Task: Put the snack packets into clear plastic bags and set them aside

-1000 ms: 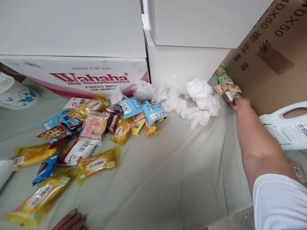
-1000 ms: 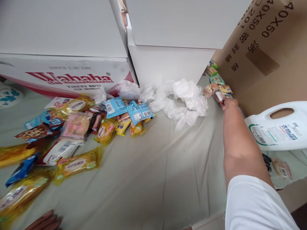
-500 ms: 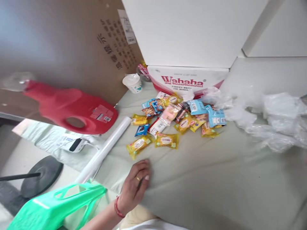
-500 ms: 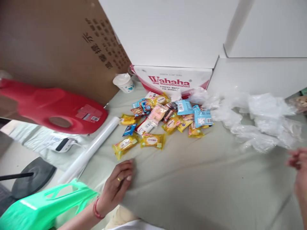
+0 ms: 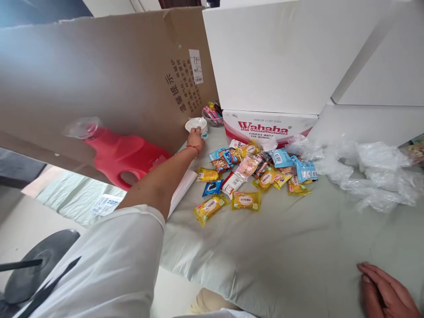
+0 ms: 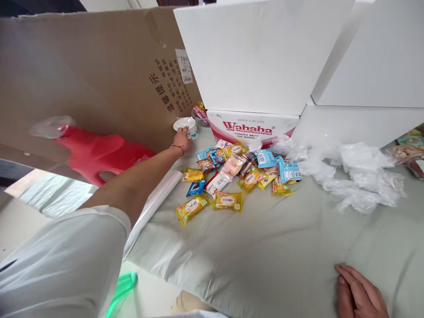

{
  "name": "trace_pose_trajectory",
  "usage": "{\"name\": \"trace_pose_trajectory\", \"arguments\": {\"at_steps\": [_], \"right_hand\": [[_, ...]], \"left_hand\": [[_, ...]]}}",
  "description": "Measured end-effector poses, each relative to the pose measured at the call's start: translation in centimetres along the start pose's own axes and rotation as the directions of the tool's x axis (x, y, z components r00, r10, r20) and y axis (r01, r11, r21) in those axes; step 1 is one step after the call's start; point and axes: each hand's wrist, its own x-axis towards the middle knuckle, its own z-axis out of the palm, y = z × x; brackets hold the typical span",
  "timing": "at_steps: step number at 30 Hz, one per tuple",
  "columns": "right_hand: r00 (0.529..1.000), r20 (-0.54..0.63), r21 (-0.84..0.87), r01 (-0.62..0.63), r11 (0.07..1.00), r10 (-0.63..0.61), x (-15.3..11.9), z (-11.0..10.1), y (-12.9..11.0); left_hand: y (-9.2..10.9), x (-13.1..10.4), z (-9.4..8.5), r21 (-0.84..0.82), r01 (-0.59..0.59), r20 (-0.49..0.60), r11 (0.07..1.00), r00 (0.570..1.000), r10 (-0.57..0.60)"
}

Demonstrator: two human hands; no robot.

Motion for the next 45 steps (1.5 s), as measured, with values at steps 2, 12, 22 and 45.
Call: {"name": "trace_pose_trajectory", "arguments": {"at_steps": [2, 12, 22, 45], "right_hand": [[0.999, -0.014, -0.009, -0.042, 0.999, 0.042, 0.1, -0.2, -0.5], [0.977, -0.212, 0.05, 0.01, 0.999, 0.001, 4.7, -4.3, -11.8], [0.711, 0.446, 0.142, 0.544, 0.827, -0.544, 12.8, -7.5, -27.2], [0.888, -0.145, 0.285, -0.385, 0.878, 0.437, 20.1, -8.2, -10.3]], "left_hand": [[-0.3, 0.3, 0.0, -0.006, -0.032, 0.009, 0.999, 0.999, 0.032], [3.8, -14.4, -6.7, 0.011, -0.618, 0.167, 0.786, 0.777, 0.607], [12.7, -30.5, -10.3, -0.249, -0.951, 0.224, 0.182, 0.126, 0.966], [11.9, -32.9, -6.5, -0.528, -0.663, 0.107, 0.53, 0.567, 0.817]]}}
